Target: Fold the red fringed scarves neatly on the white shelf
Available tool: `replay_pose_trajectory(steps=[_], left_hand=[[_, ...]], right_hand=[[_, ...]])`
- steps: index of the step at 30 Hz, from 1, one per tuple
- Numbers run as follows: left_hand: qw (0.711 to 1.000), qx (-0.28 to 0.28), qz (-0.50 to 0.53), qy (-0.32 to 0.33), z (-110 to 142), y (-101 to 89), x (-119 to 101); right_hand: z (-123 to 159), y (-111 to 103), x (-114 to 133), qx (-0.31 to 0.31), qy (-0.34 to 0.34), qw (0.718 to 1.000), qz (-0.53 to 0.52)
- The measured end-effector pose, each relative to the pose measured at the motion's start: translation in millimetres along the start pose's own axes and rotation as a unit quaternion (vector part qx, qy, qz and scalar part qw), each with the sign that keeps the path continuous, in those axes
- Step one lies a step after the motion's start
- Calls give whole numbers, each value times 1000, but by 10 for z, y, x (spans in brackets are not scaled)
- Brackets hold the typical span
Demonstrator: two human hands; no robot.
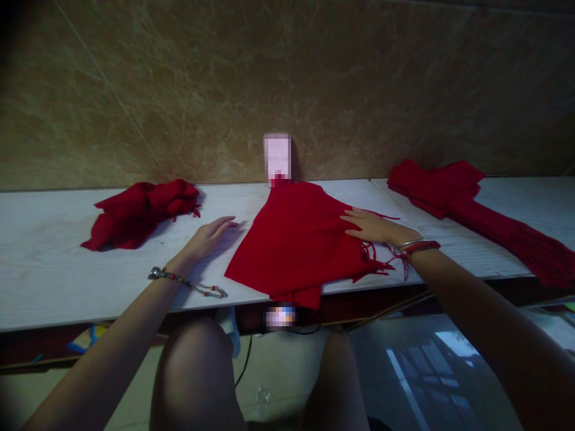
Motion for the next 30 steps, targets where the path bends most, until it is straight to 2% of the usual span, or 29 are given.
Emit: replay_pose_trajectory(steps=[3, 5, 8, 12, 15, 18, 21, 26, 28, 30], left_hand=[[1000, 1, -10, 6, -18, 11, 17], [1000, 6, -13, 10, -26, 24, 22], [1000, 6, -23, 14, -28, 26, 16], [999, 7, -43, 20, -19, 8, -5], [999, 6, -49, 17, -31, 3, -35], [1000, -13, -9, -1, -104, 45, -116], [995, -13, 86, -46, -244, 220, -234], [977, 66, 185, -78, -489, 550, -549], [962, 87, 233, -113, -521, 603, -591], [954, 79, 249, -148, -526, 584, -585]], right_hand=[[53, -93, 242, -71, 21, 997, -36], [128, 34, 411, -83, 40, 995, -44], [253, 288, 581, -75, 55, 996, 13], [358, 377, 546, -48, 51, 996, 49], [378, 332, 493, -27, 36, 998, 48], [380, 272, 518, -42, 19, 998, 41], [377, 269, 549, -51, 14, 998, 41], [361, 266, 572, -62, 4, 997, 42], [351, 252, 589, -68, -6, 997, 36], [339, 234, 587, -74, -8, 997, 25]])
Point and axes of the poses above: each hand's wrist, its own z-axis away from the middle knuckle, its own y-axis out of the palm, x = y × z, the point moved 10 cm from there along -z, towards the middle knuckle, and after that the axes turned 6 degrees about y, right-handed, at the moved point
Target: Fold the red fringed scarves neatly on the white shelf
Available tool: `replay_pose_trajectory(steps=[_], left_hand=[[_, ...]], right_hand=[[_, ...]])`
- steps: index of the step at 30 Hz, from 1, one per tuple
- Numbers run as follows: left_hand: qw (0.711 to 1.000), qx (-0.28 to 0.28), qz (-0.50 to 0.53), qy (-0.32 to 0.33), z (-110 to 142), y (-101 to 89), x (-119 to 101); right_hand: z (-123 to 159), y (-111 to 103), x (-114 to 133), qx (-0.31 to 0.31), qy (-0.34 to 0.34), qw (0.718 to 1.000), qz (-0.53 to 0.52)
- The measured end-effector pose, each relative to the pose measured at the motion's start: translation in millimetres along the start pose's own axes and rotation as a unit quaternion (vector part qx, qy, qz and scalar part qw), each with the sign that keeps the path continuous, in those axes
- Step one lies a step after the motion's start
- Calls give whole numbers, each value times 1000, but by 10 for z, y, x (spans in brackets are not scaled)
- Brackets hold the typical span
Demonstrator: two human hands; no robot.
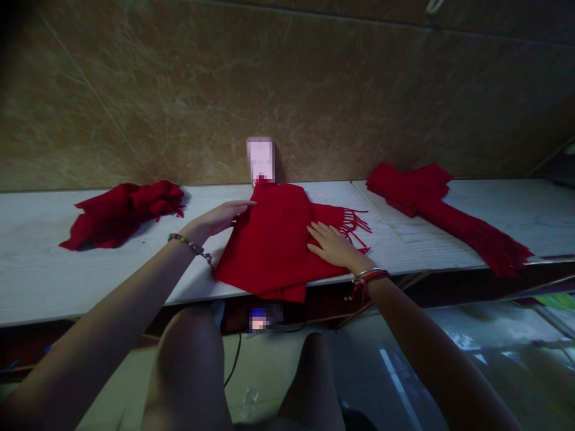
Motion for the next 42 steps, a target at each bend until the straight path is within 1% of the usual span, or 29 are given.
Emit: replay_pose_trajectory(steps=[3, 7, 10, 12, 14, 15, 18, 19, 21, 22, 24, 27, 29, 30, 32, 34, 35, 36, 37, 38, 39, 41, 42], left_hand=[[999, -45, 13, -3, 19, -55, -49], [993, -99, 60, 21, 53, -76, -146], [987, -148, 41, 52, 95, -170, -239], [982, -170, 26, 71, 134, -252, -260], [981, -175, 36, 73, 171, -317, -199], [983, -165, 51, 63, 182, -327, -135], [987, -128, 99, 8, 203, -311, 112], [987, -129, 99, -12, 212, -322, 182], [984, -152, 81, -35, 230, -382, 263], [983, -165, 68, -39, 237, -413, 274], [983, -173, 50, -41, 242, -428, 258], [986, -159, 32, -44, 249, -351, 210], [988, -145, 26, -52, 247, -225, 185], [989, -137, 29, -56, 235, -132, 171], [990, -121, 52, -51, 178, 102, 113], [990, -112, 83, -30, 85, 340, 14], [989, -112, 93, -20, 35, 430, -38], [989, -115, 97, -14, -13, 485, -88], [988, -122, 94, -12, -54, 499, -133], [987, -131, 87, -12, -84, 468, -179], [986, -142, 83, -12, -100, 395, -234], [983, -179, 44, 12, -79, 129, -438], [979, -202, 10, 37, -36, -28, -592]], right_hand=[[-20, -53, -44, -16, 6, 1000, -24], [-55, -98, -191, -24, 15, 999, -30], [-89, -112, -323, -30, 15, 999, -30], [-106, -115, -392, -35, 15, 999, -34], [-113, -112, -419, -36, 11, 999, -36], [-113, -108, -416, -34, 7, 999, -36], [-112, -91, -389, -24, 3, 999, -31], [-113, -85, -386, -21, 3, 999, -29], [-120, -71, -402, -16, 1, 1000, -25], [-125, -65, -426, -14, -3, 1000, -24], [-140, -54, -513, -14, -10, 1000, -24], [-178, -34, -725, -16, -1, 1000, -15], [-208, -16, -844, -12, 12, 1000, -7], [-220, -14, -876, -11, 16, 1000, -5], [-232, -31, -887, -17, 17, 1000, -3], [-227, -72, -857, -28, 14, 999, -6], [-218, -92, -839, -33, 14, 999, -8], [-207, -110, -825, -36, 17, 999, -9], [-194, -124, -811, -39, 23, 999, -9], [-181, -137, -790, -42, 30, 999, -10], [-169, -149, -752, -47, 35, 998, -13], [-162, -160, -583, -57, 27, 998, -26], [-169, -157, -446, -60, 11, 998, -35]])
Point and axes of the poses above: each hand's wrist, its own z-axis away from the middle knuckle, its own y-axis out of the palm, x = y × z, the point moved 10 cm from there along -z, towards the middle knuckle, and after that the axes turned 6 degrees about y, right-handed, at the moved point
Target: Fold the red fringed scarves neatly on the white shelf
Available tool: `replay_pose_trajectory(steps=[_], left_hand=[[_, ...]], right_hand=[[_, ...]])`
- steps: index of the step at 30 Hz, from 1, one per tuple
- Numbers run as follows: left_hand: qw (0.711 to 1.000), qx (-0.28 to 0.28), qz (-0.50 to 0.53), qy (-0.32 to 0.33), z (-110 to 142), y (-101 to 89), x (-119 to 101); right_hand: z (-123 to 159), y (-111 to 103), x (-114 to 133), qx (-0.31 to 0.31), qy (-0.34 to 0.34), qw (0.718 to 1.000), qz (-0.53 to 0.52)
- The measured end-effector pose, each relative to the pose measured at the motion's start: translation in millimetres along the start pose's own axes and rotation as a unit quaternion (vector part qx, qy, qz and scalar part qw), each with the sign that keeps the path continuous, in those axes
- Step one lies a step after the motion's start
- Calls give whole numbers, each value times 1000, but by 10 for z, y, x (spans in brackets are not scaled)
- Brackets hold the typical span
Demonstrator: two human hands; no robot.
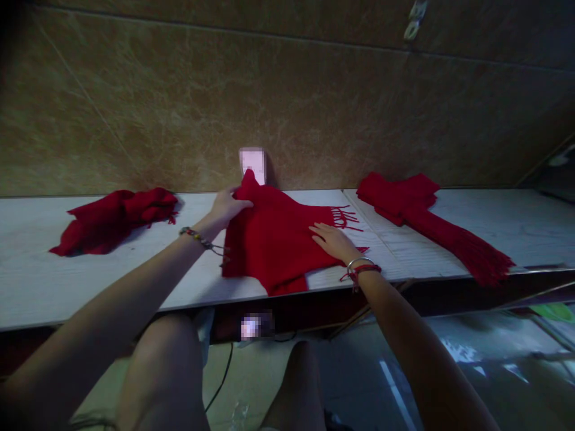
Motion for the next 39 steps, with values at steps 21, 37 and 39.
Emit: replay_pose_trajectory(steps=[21, 37, 39], left_hand=[[841, 94, -523, 106, 946, -385, 404], [685, 71, -709, 154, 738, -1724, 673], [687, 87, -711, 120, 772, -1880, 790]], right_hand=[[-41, 97, -22, 53, 46, 996, 54], [-248, 167, -263, 18, 28, 997, 67], [-265, 179, -256, 19, 28, 997, 69]])
Point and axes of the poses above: each hand's wrist, its own z-axis away from the middle knuckle, its own y-axis out of the palm, x = y × z, the point moved 10 cm from there along -z, towards the middle knuckle, and after that the axes turned 6 degrees about y, right-handed, at the moved point
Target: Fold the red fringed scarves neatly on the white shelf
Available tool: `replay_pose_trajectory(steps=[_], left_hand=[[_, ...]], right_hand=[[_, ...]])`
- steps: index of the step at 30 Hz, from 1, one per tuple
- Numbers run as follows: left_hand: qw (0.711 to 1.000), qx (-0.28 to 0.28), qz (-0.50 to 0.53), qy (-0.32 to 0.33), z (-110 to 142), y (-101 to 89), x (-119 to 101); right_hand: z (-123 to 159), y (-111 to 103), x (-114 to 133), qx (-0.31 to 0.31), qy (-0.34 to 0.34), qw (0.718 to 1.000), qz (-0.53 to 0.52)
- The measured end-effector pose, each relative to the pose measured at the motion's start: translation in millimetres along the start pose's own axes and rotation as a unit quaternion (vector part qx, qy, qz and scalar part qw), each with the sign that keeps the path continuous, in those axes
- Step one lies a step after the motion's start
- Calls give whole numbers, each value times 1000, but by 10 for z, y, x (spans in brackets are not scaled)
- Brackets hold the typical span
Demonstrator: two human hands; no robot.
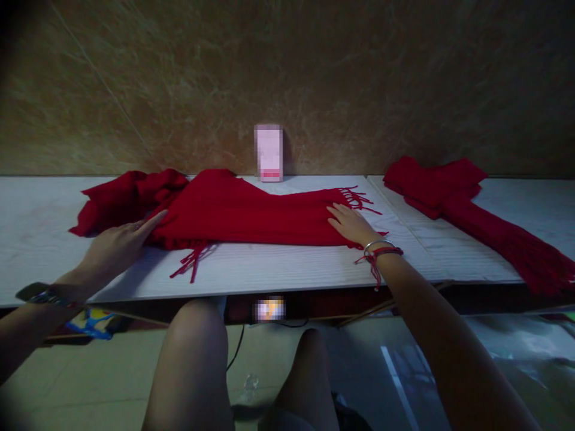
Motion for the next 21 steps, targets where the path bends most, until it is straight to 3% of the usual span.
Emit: replay_pose_trajectory(steps=[3, 5, 7, 10, 12, 15, 17, 21], left_hand=[[996, 64, 62, 1, 12, 191, 109], [989, 98, 101, 37, -42, 231, 68], [985, 105, 120, 67, -126, 145, -15], [984, 73, 140, 82, -317, -137, -192], [975, 54, 186, 112, -488, -313, -412], [949, 53, 268, 159, -764, -402, -800], [957, 29, 262, 123, -934, -359, -902], [979, 65, 186, 59, -1007, 23, -957]], right_hand=[[-4, 0, 24, 10, 1, 1000, 7], [10, -17, 45, 18, 1, 1000, 12], [32, -65, 92, 17, 0, 1000, 18], [53, -201, 276, -4, -3, 1000, 11], [44, -280, 489, -10, 1, 1000, -14], [-3, -275, 891, 19, 13, 999, -48], [-26, -181, 1152, 59, 9, 997, -51], [-34, -33, 1369, 88, 12, 995, -36]])
Point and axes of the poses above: each hand's wrist, its own z-axis away from the middle knuckle, its own y-axis out of the palm, x = y × z, the point moved 10 cm from there along -z, towards the middle knuckle, and after that the axes turned 6 degrees about y, right-handed, at the moved point
